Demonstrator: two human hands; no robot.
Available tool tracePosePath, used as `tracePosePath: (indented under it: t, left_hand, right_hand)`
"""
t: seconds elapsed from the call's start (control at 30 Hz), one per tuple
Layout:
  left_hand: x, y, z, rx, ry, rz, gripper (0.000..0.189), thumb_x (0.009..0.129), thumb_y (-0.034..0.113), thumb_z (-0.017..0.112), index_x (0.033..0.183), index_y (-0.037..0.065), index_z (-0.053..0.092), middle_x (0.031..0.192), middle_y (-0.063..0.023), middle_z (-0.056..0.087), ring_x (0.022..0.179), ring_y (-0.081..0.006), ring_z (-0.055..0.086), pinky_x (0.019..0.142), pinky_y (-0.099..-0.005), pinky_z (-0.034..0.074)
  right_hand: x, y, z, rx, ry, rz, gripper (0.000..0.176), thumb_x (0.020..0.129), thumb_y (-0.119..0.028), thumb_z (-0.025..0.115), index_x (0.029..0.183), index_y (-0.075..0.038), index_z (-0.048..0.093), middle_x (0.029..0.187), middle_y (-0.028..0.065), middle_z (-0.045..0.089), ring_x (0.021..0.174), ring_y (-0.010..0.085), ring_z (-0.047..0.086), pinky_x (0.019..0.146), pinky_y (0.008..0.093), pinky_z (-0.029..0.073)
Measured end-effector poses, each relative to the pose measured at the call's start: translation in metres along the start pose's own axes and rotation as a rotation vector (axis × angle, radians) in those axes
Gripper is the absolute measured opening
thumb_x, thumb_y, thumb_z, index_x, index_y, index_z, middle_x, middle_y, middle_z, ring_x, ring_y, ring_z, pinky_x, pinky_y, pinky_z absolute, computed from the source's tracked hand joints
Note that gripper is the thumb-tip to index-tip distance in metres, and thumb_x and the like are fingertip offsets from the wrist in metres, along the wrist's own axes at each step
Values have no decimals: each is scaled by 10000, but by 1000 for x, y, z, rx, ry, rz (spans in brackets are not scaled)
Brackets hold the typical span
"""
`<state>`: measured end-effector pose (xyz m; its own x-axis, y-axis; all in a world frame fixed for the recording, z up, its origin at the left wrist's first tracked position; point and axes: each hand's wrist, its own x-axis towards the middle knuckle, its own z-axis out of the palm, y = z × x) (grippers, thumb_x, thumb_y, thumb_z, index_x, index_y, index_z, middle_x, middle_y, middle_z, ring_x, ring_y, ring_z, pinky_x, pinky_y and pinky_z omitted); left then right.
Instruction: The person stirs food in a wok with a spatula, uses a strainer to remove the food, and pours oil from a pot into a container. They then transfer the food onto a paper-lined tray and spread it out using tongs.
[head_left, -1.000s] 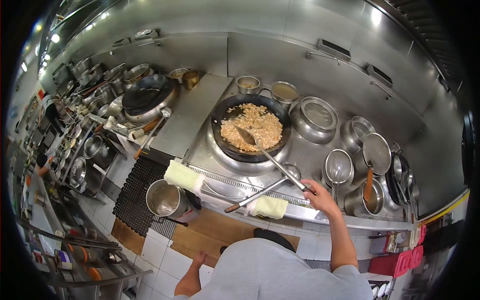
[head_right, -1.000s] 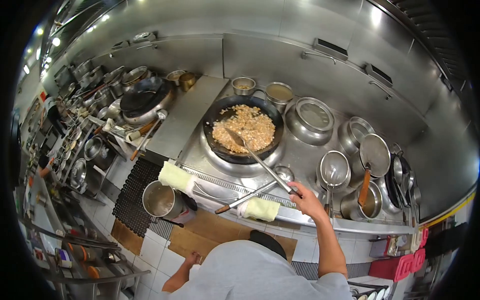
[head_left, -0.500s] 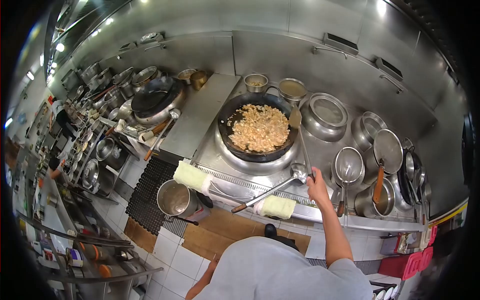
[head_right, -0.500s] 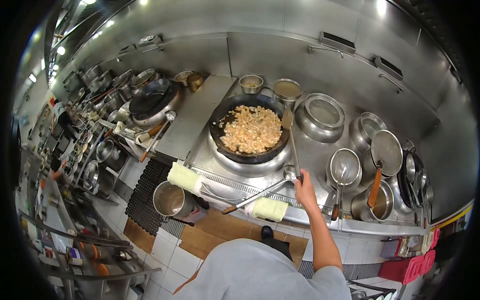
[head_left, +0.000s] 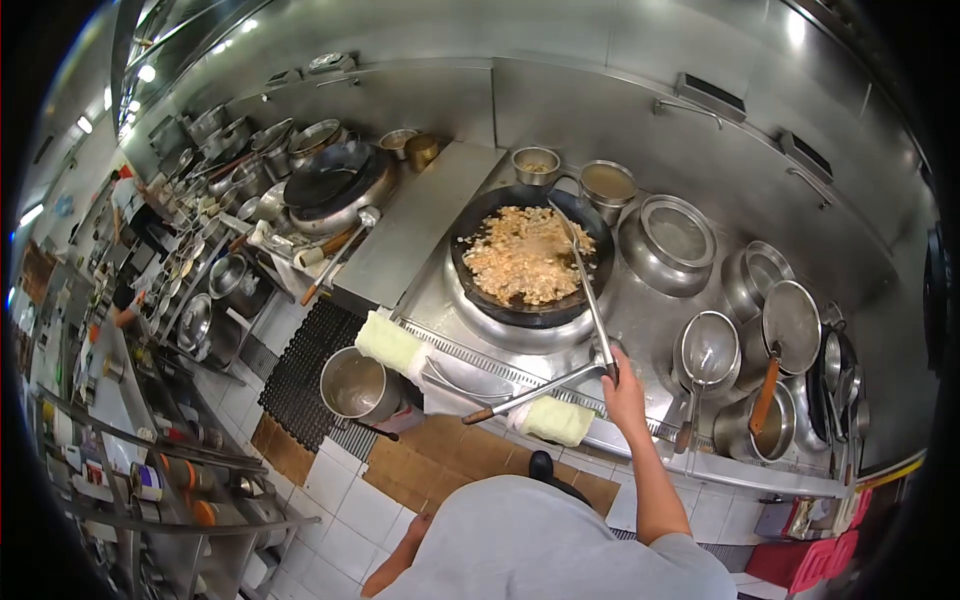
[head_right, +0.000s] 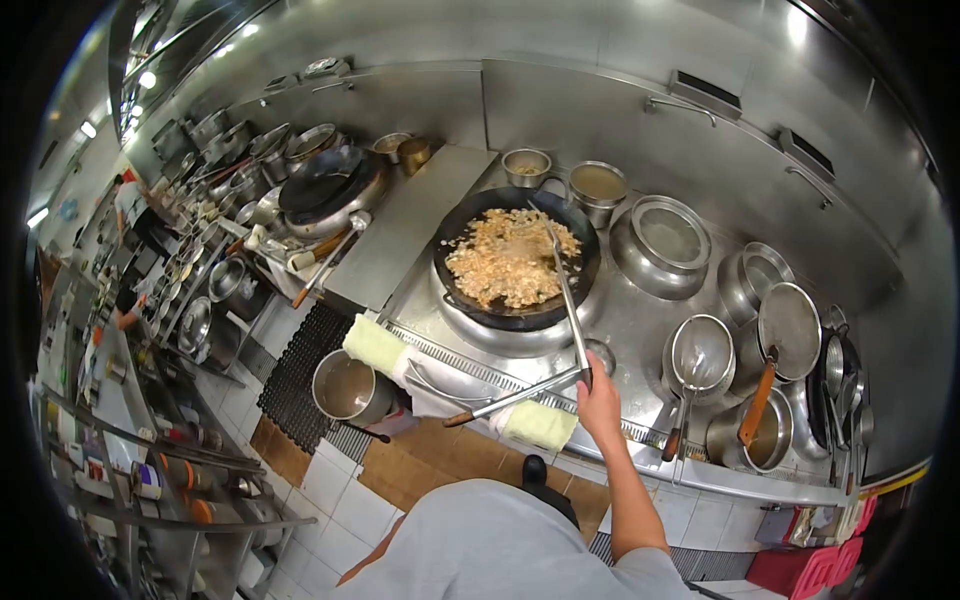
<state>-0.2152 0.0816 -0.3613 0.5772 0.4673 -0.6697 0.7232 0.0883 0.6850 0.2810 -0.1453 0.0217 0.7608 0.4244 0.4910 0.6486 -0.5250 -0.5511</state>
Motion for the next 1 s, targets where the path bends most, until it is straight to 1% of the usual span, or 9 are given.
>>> tracePosePath:
  t: [0.13,0.2,0.27,0.33,0.43,0.67,0.77,0.93,1.0]
  left_hand:
    - [-1,32,-2,68,89,129,330,853,274,603,1049,9,618,929,-134,673,850,-216,636,767,-322,496]
    - [17,33,-4,-47,-2,166,318,852,249,603,1054,4,615,939,-135,671,863,-191,626,775,-312,494]
    - [12,45,-8,51,-32,195,307,848,232,605,1049,1,614,912,-128,667,853,-182,619,773,-305,493]
    - [10,45,-10,-146,-39,167,293,848,229,605,1029,-2,613,877,-105,655,814,-179,608,747,-306,494]
    - [11,15,-3,6,-58,181,286,851,232,607,1008,-7,612,860,-77,638,765,-165,588,709,-299,488]
    - [3,-8,-56,-147,-255,118,246,875,255,579,934,18,607,782,-50,610,684,-110,558,611,-259,465]
    - [-42,156,-37,0,-212,-103,219,891,261,559,903,43,586,718,-25,568,632,-97,542,566,-235,448]
    - [-31,235,-4,24,-156,202,210,895,263,562,863,55,565,676,3,502,581,-92,482,542,-231,440]
    - [-35,298,30,-151,-217,296,207,897,250,566,879,43,573,678,-3,508,591,-94,471,557,-243,446]
  right_hand:
    - [3,-21,-7,294,-172,533,581,789,5,590,1328,-130,421,1030,160,624,881,276,609,779,340,471]
    - [-12,-2,14,305,41,386,596,795,16,580,1342,-143,404,940,147,619,818,253,597,751,328,466]
    - [-18,-12,11,369,63,583,637,797,18,557,1380,-128,347,892,64,534,780,143,508,756,276,447]
    - [-26,-10,5,338,2,799,612,825,-25,528,1388,-140,319,941,180,594,780,316,599,716,396,474]
    - [-76,49,19,-84,50,528,579,830,-40,487,1379,-140,333,944,217,580,781,388,592,693,463,473]
    - [-161,64,25,-335,-163,834,593,818,-50,465,1381,-150,308,1065,253,511,851,452,573,724,528,466]
    - [-183,69,34,-239,-102,786,609,829,-114,525,1389,-151,287,1013,236,517,840,457,567,726,538,460]
    - [-175,72,-33,-238,-97,455,387,827,-137,576,1206,-85,516,978,193,542,841,378,548,747,479,456]
    - [-169,75,-83,-294,196,375,284,817,-111,580,1093,-44,573,908,163,543,871,348,515,786,435,434]
